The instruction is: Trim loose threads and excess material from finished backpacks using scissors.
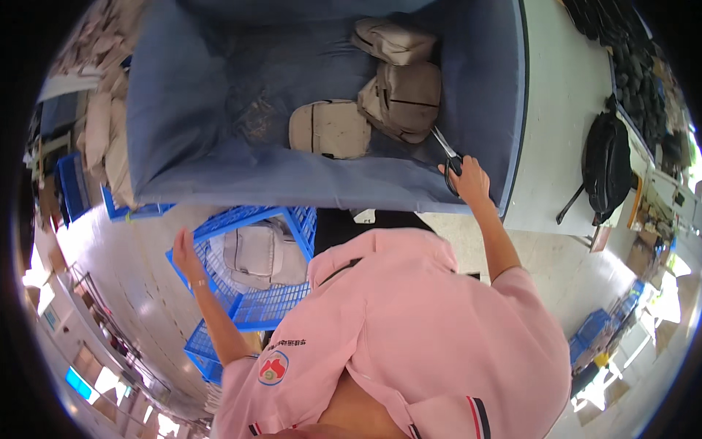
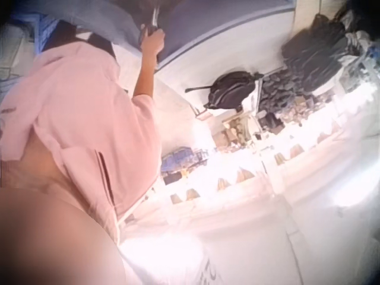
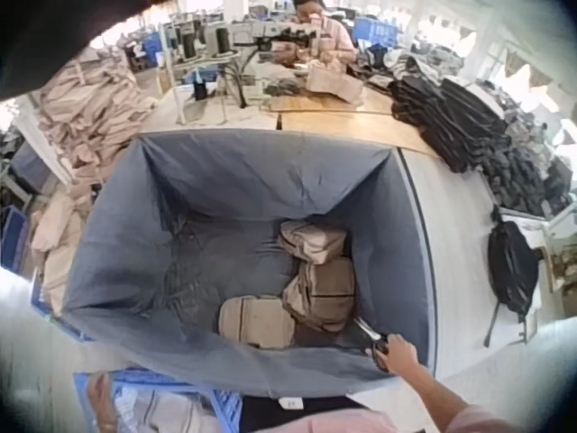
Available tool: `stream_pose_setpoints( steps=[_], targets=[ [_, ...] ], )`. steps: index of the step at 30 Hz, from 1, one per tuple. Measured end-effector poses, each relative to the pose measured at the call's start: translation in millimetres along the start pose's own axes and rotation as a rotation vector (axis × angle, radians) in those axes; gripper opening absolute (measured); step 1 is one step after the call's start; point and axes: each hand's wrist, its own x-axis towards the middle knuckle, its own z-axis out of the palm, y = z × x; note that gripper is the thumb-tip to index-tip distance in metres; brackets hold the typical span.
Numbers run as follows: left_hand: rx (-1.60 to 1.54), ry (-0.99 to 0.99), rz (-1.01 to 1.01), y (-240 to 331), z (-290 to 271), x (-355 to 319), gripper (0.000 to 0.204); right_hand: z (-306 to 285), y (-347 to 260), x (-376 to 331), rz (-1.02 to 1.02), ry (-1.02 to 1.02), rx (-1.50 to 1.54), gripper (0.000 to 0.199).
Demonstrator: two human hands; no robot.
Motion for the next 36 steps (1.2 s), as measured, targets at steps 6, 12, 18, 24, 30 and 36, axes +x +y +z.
stream_pose_setpoints(
  steps=[6, 12, 18, 24, 30, 36],
  targets=[
    [0.044, -0.651, 0.423, 132, 263, 107, 0.021, 23, 27, -31, 0.292, 0.151, 0.111, 0.052],
    [0.132, -1.129, 0.413, 80, 566, 114, 0.032, 46, 26, -26, 0.679, 0.292, 0.309, 0.046],
    [-0.235, -1.132, -0.113, 101, 776, 79, 0.035, 48, 21, -28, 0.684, 0.330, 0.174, 0.058],
    [-0.595, -0.964, -0.550, 115, 903, 103, 0.055, 43, 12, -21, 0.750, 0.263, 0.226, 0.056],
    [-0.695, -0.943, -0.598, 144, 957, 117, 0.040, 42, 16, -27, 0.794, 0.162, 0.211, 0.058],
    [-0.693, -0.866, -0.318, 196, 884, 144, 0.021, 41, 17, -17, 0.730, 0.224, 0.209, 0.055]
  ],
)
